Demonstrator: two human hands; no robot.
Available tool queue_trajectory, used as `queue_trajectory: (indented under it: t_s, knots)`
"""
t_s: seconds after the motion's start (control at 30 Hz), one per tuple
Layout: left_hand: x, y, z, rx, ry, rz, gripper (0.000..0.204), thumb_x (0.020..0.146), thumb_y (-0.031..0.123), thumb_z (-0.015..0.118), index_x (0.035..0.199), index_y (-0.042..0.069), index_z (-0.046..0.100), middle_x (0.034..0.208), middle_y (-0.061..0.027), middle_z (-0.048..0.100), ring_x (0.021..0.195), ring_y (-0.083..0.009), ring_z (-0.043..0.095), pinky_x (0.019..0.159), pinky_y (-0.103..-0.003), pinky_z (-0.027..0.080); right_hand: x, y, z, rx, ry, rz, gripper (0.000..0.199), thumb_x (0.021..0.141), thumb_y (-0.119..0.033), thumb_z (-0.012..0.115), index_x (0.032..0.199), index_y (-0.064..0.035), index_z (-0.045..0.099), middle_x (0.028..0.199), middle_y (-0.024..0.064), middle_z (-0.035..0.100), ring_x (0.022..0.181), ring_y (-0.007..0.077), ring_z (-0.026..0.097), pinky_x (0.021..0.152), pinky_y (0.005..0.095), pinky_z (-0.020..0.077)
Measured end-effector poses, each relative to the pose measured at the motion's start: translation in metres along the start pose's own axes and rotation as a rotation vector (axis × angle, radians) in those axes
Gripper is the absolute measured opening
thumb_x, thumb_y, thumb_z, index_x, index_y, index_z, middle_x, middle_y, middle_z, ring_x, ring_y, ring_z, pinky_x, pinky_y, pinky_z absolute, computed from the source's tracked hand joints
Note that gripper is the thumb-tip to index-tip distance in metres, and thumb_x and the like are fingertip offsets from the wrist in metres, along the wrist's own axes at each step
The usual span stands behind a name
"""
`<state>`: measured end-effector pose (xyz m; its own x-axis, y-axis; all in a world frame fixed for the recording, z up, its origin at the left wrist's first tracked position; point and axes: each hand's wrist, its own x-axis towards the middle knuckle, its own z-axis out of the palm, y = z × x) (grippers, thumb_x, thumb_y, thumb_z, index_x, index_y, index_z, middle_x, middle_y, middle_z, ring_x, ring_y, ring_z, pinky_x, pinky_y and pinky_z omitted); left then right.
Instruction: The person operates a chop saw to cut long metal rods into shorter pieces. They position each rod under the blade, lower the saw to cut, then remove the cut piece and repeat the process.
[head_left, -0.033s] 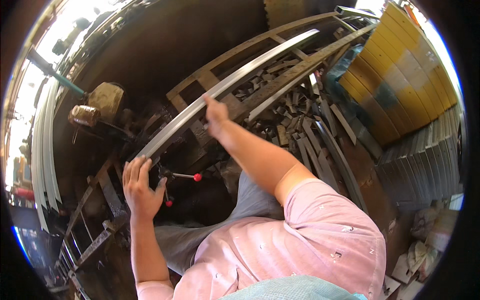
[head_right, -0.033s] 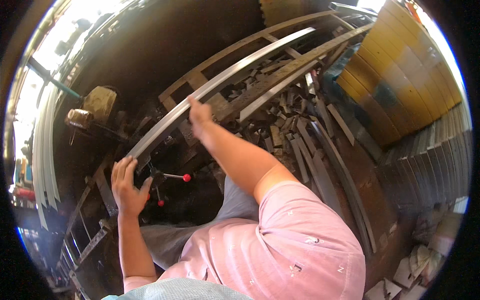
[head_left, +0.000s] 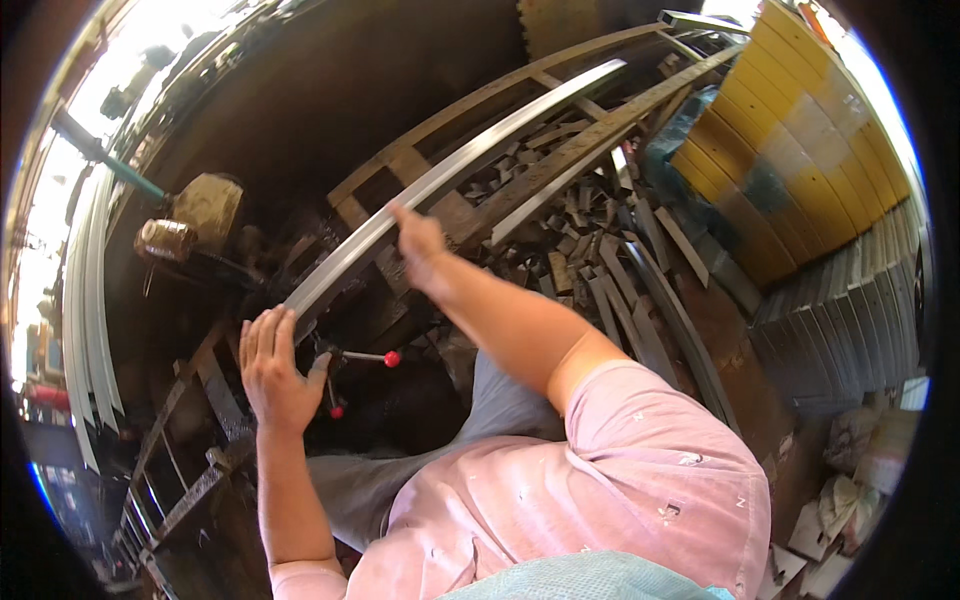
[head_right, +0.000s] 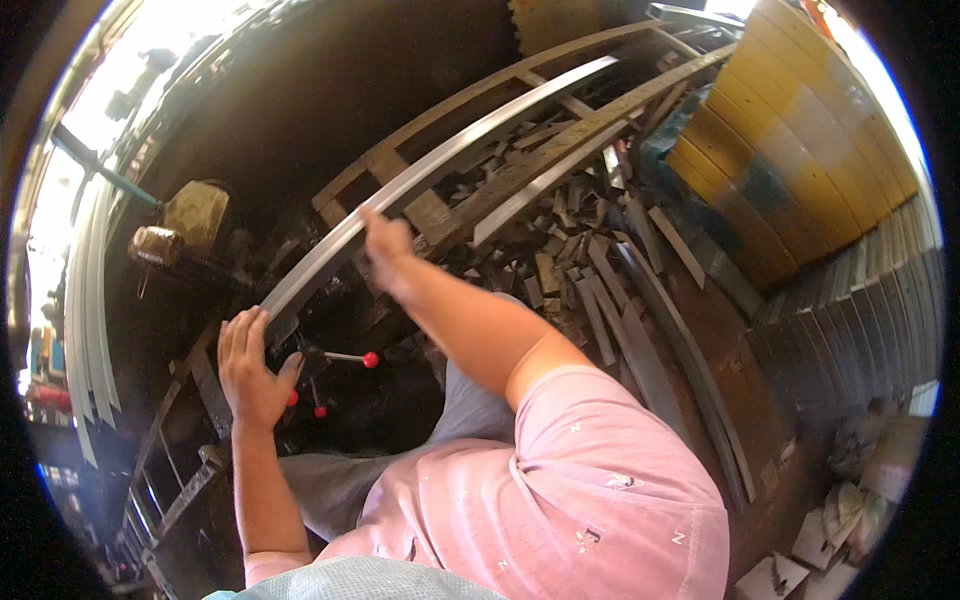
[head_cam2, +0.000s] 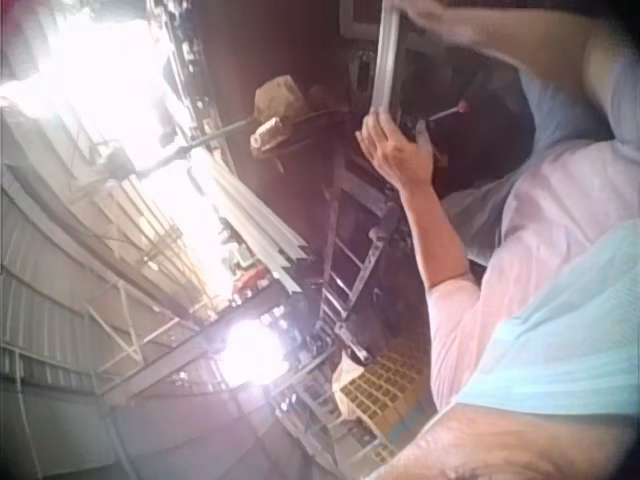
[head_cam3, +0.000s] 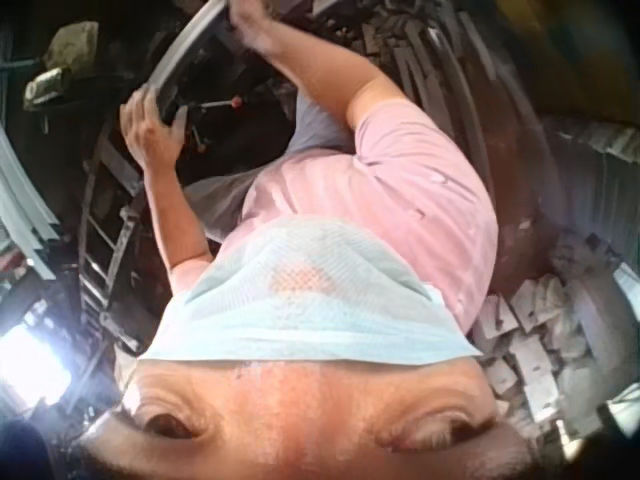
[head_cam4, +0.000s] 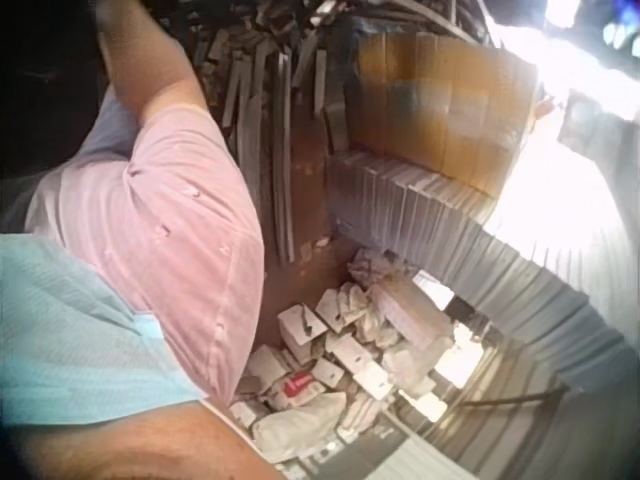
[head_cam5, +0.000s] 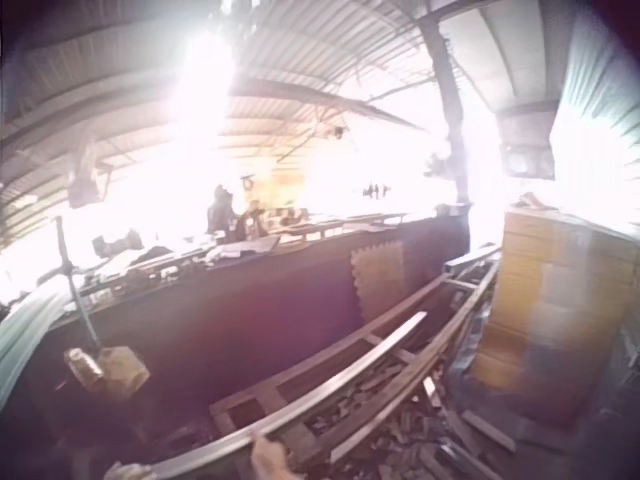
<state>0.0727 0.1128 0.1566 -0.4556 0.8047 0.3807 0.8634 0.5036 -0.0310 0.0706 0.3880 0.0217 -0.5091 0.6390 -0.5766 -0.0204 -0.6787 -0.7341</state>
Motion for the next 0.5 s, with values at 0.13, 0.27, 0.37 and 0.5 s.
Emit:
queue_trajectory:
  t_s: [0.13,0.27,0.37,0.5]
  knots:
    - [0.016,-0.025,0.003,0.215,-0.256,-0.222,0.086,0.068,0.018,0.095,0.144,0.008,0.055,0.136,-0.0162,0.068,0.129,-0.0349,0.064,0.118,-0.047,0.046,-0.037,0.026,0.003,0.048,-0.427,0.1,0.051,0.099,-0.053,0.073,0.117,-0.0049,0.072,0.098,0.0083,0.074,0.081,0.0213,0.068,0.074,0.0406,0.0495]
    - [-0.024,-0.072,-0.001,0.286,-0.456,-0.382,0.045,0.073,0.007,0.079,0.113,0.006,0.058,0.109,-0.0219,0.072,0.103,-0.0468,0.07,0.087,-0.057,0.057,-0.007,0.009,-0.006,0.134,-0.232,0.01,0.065,0.099,-0.057,0.07,0.142,-0.0084,0.064,0.138,0.0132,0.067,0.123,0.0307,0.063,0.107,0.048,0.0438]
    - [-0.084,-0.069,-0.027,0.286,-0.365,-0.436,0.046,0.071,0.007,0.081,0.111,0.005,0.058,0.107,-0.0211,0.072,0.103,-0.047,0.069,0.088,-0.057,0.055,0.031,-0.034,-0.03,0.493,-0.083,0.041,0.088,0.098,-0.057,0.07,0.165,-0.0065,0.042,0.169,0.0192,0.041,0.155,0.0351,0.036,0.13,0.0505,0.0183]
    - [-0.14,-0.081,-0.027,0.271,-0.28,-0.454,0.051,0.072,0.007,0.082,0.118,0.005,0.06,0.112,-0.0198,0.071,0.107,-0.047,0.068,0.093,-0.055,0.053,0.047,-0.048,-0.056,0.633,-0.189,0.013,0.079,0.1,-0.06,0.068,0.154,-0.0063,0.047,0.137,0.0194,0.059,0.124,0.0346,0.059,0.108,0.0542,0.0465]
